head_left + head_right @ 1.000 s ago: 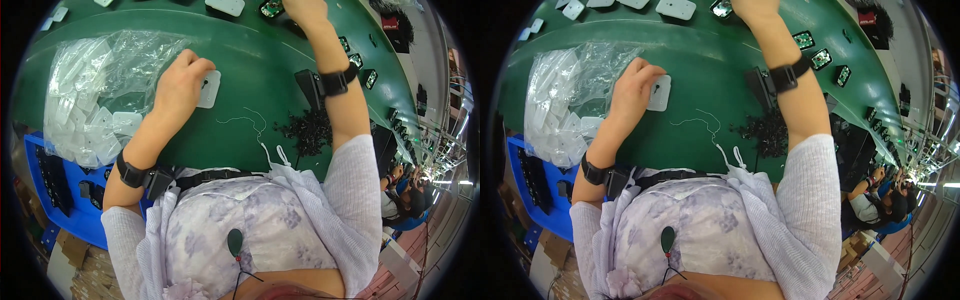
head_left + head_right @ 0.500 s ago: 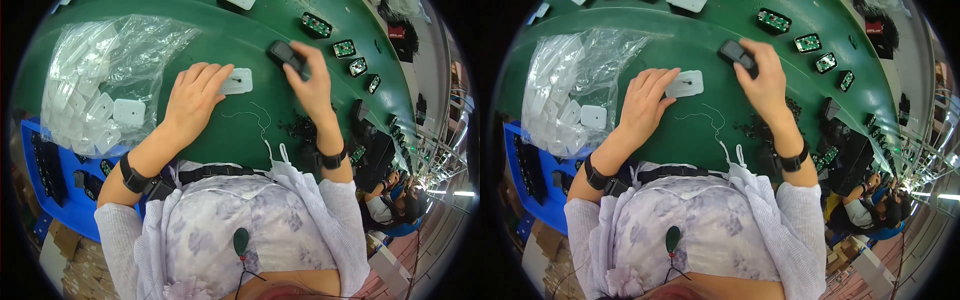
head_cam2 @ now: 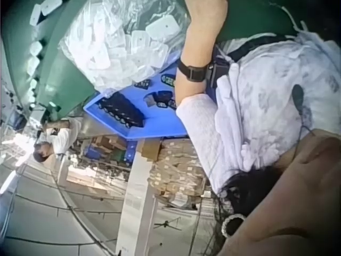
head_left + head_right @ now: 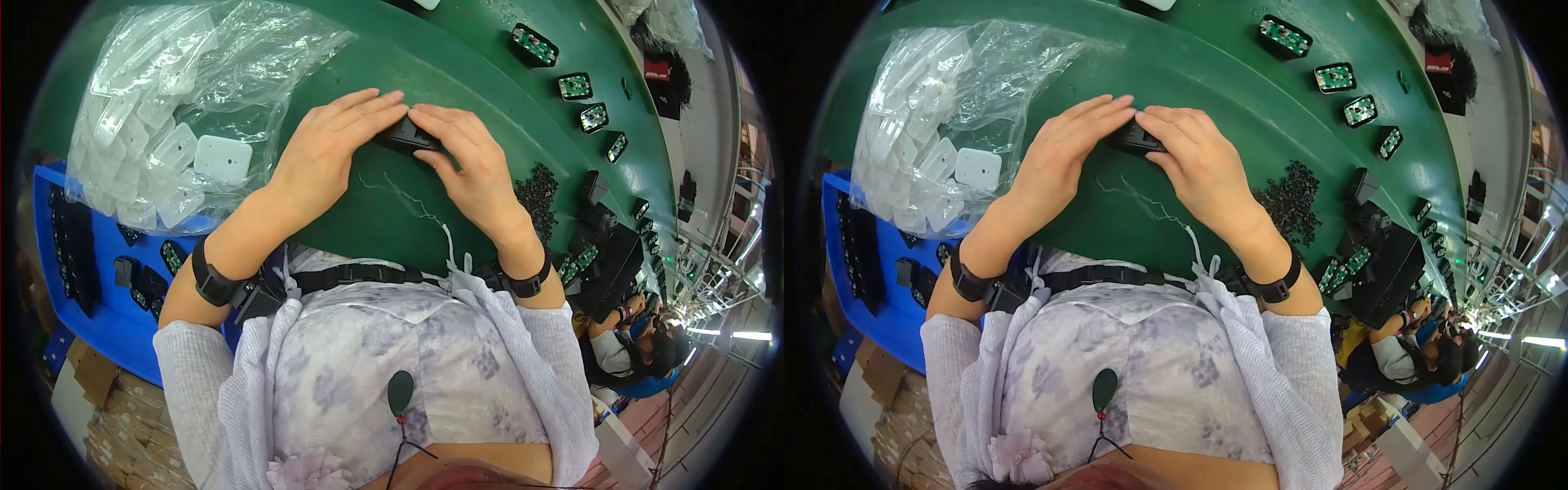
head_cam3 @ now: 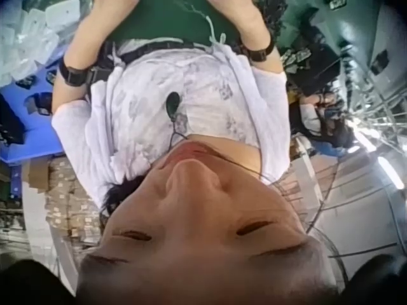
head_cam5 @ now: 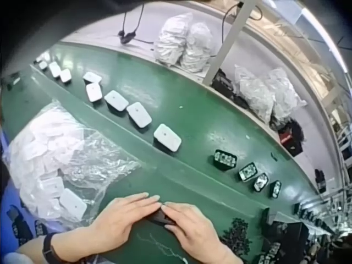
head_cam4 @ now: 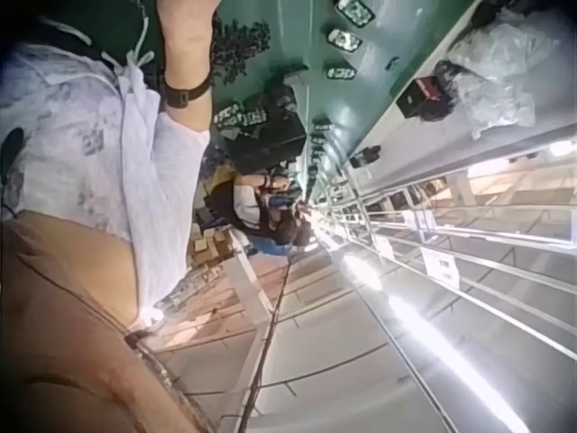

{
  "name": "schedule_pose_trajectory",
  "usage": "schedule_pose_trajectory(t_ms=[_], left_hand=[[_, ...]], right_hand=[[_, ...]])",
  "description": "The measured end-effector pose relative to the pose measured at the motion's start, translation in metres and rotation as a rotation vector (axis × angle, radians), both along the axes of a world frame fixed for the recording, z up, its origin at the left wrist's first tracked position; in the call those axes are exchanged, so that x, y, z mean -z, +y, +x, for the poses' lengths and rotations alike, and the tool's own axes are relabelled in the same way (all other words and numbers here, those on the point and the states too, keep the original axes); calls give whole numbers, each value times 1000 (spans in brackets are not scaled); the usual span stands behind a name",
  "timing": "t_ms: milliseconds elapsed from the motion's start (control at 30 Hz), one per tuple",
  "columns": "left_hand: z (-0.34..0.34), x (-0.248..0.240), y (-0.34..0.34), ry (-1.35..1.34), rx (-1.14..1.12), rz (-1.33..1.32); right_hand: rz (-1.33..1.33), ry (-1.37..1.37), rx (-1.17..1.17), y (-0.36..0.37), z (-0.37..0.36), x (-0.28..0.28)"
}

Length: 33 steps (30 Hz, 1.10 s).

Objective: The person picks up a white plastic plate and a black pin, inserts the pin into the plate, and then presses a black plastic housing onto the plate by hand before placing the assembly on the conveyor belt.

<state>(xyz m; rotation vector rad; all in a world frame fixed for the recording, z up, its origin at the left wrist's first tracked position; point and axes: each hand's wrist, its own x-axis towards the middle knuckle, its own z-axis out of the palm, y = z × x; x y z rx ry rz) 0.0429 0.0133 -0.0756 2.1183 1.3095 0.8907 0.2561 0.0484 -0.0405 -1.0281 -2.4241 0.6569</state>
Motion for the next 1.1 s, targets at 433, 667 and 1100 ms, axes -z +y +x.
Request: schedule_pose_trajectory(t_ms=[433,667,1100], left_hand=[[1,-7,1,242,49,47],[13,3,8,332,-48,212],[34,-25,-14,-705,-171,-693]], right_hand=[[95,-49,107,-5,-10,10],[-223,28,43,24,2,-6],[-711,716,265,-8,-2,-10]])
